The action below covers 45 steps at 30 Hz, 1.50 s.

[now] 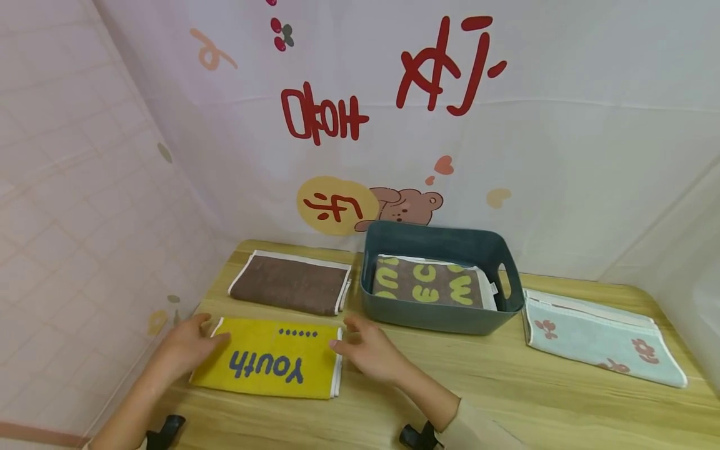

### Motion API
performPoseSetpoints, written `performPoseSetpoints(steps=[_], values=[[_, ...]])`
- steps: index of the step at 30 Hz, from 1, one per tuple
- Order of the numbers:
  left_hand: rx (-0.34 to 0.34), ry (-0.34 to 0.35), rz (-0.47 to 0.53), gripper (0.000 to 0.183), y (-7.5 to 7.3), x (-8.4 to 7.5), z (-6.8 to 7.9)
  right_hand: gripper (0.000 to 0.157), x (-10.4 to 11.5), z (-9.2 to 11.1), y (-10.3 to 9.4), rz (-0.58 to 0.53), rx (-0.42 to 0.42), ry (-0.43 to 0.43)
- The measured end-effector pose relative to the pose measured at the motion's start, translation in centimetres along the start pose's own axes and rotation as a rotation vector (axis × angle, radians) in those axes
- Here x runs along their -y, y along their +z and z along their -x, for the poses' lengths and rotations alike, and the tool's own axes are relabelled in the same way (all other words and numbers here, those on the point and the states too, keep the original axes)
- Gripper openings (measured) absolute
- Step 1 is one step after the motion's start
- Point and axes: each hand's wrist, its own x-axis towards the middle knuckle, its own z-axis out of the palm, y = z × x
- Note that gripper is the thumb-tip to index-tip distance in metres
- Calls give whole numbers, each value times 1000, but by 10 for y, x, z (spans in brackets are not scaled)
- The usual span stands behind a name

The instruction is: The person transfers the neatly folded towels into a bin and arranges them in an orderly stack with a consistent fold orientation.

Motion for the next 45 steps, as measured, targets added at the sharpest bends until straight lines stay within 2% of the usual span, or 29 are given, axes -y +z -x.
performPoseSetpoints(steps=[5, 8, 11, 14, 18, 22, 26, 28, 37, 42, 45], values=[[14, 40, -5, 89, 2, 5, -7, 62, -1, -6, 10, -10, -33, 43], [17, 63, 7, 87, 5, 8, -9, 58, 1, -8, 15, -109, -14, 88], [23, 71, 33, 86, 7, 11, -11, 61, 4, -9, 18, -234, 9, 157], [28, 61, 51, 82, 9, 12, -12, 67, 5, -9, 20, -337, 20, 216], [51, 9, 105, 66, 10, 10, -14, 73, 3, -10, 21, -454, 39, 265], [61, -35, 141, 52, 11, 7, -15, 60, 0, -13, 23, -523, 71, 289], [57, -45, 162, 44, 13, 7, -17, 41, -3, -14, 26, -539, 71, 293], [62, -52, 196, 41, 15, 8, -18, 37, -2, -14, 27, -542, 58, 291], [102, -97, 356, 33, 20, 13, -18, 35, 3, -12, 34, -527, -18, 275], [91, -111, 371, 33, 19, 13, -17, 27, 4, -11, 35, -541, -24, 285], [74, -81, 363, 35, 18, 12, -17, 23, 4, -11, 37, -524, -20, 276]])
